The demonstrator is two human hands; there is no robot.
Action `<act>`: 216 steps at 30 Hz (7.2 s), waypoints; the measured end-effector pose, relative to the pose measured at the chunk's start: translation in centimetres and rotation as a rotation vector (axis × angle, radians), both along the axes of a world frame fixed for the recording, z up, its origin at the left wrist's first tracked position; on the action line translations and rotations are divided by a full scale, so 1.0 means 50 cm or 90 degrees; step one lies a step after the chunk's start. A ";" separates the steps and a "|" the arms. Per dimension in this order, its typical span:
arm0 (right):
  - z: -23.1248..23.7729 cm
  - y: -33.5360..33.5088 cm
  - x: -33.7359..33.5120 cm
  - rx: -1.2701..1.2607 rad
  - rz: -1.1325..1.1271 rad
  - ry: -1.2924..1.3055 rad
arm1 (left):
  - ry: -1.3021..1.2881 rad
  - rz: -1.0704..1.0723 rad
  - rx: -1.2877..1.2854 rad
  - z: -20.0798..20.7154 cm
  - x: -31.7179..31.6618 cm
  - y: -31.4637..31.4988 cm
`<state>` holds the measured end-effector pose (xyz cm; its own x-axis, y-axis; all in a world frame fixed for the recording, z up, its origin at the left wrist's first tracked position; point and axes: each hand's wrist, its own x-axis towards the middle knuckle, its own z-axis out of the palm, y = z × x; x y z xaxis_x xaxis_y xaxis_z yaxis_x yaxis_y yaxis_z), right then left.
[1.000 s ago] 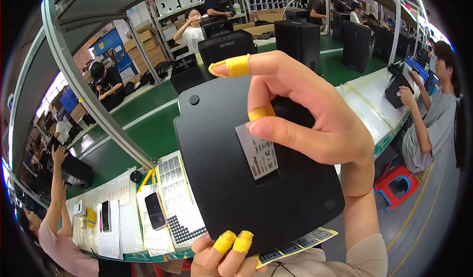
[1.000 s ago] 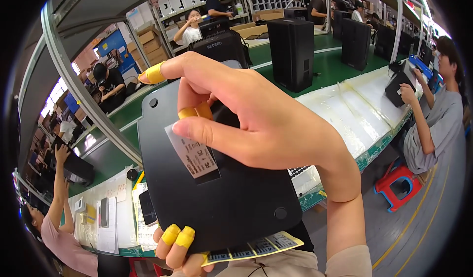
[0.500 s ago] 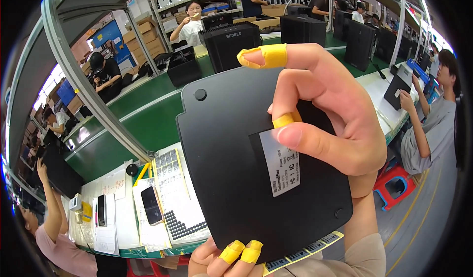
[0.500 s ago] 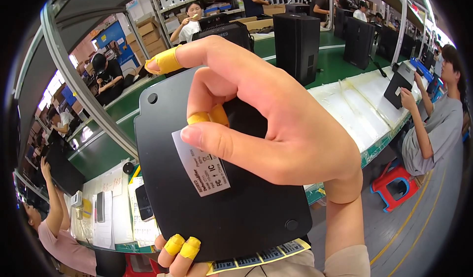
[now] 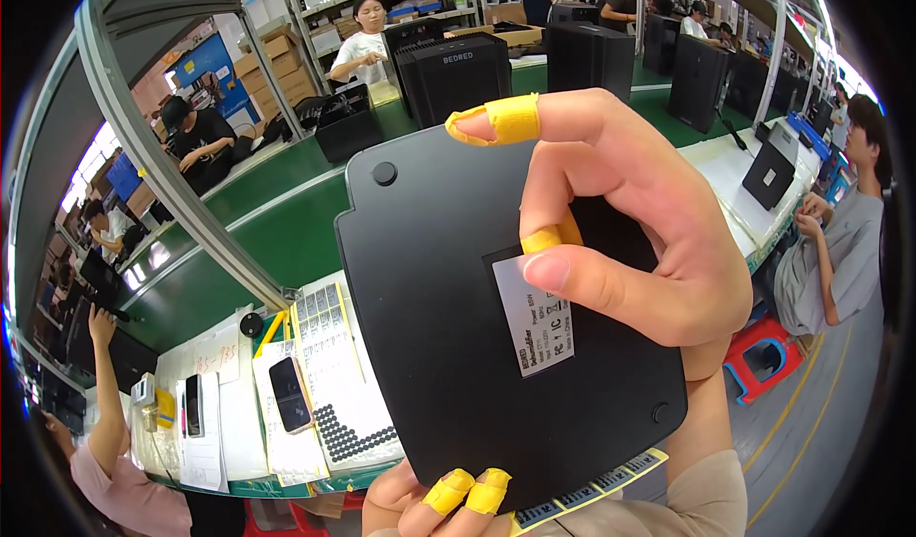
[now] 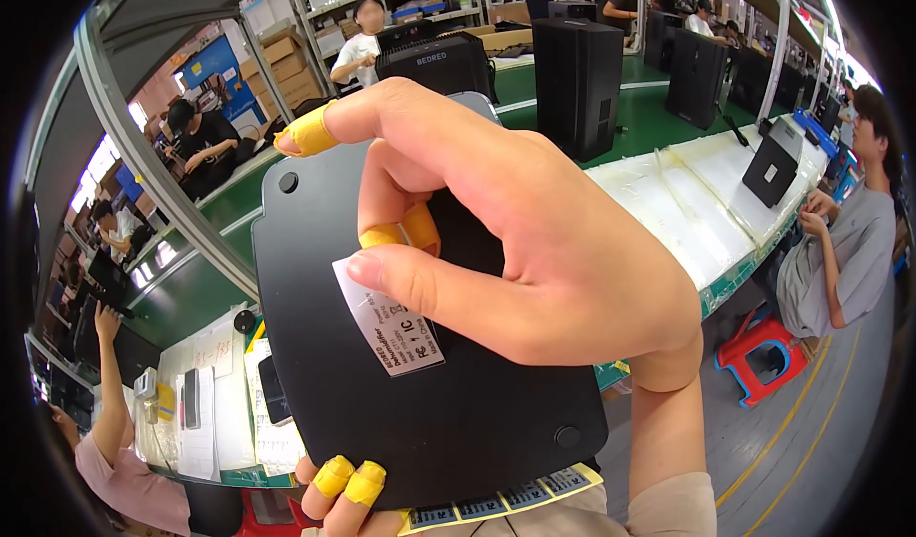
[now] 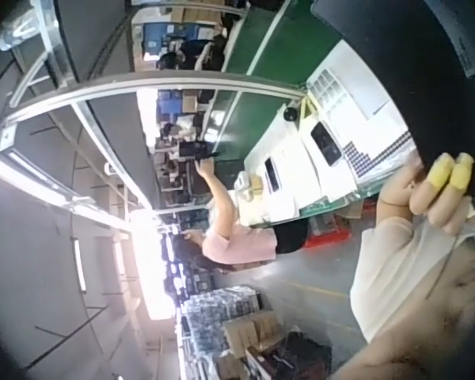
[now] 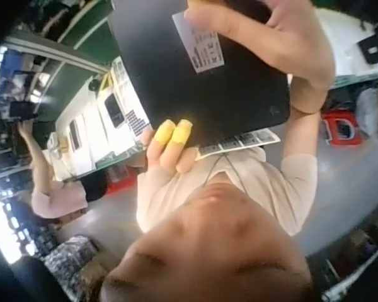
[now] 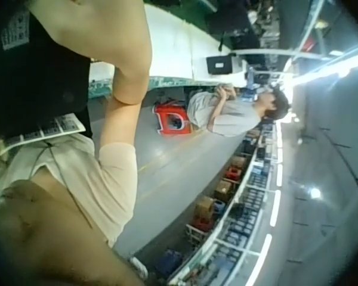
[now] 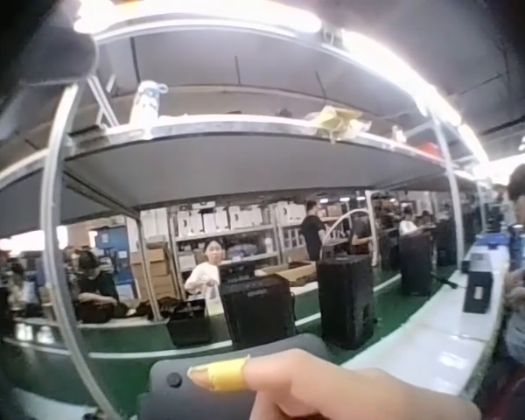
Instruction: Applying identification and certification labels to electronic chassis on an assembly line.
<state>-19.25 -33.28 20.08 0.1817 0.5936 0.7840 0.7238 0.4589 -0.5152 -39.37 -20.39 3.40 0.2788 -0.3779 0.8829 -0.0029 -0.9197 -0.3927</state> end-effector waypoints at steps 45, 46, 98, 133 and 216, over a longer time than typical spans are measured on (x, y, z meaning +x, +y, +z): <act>-0.191 0.164 0.293 0.041 0.157 0.548 | -0.042 -0.152 -0.178 0.053 0.281 0.053; -0.204 0.181 0.311 0.046 0.159 0.546 | 0.027 -0.221 -0.183 0.017 0.283 0.031; -0.127 0.460 0.343 0.167 -0.226 0.082 | -0.242 0.011 -0.617 -0.030 0.274 0.457; -0.158 0.439 0.356 0.317 -0.215 -0.190 | 0.222 0.374 0.351 -0.159 0.599 0.510; -0.389 -0.121 0.188 0.326 -0.343 0.477 | 0.551 -1.303 -1.488 -0.348 0.724 0.125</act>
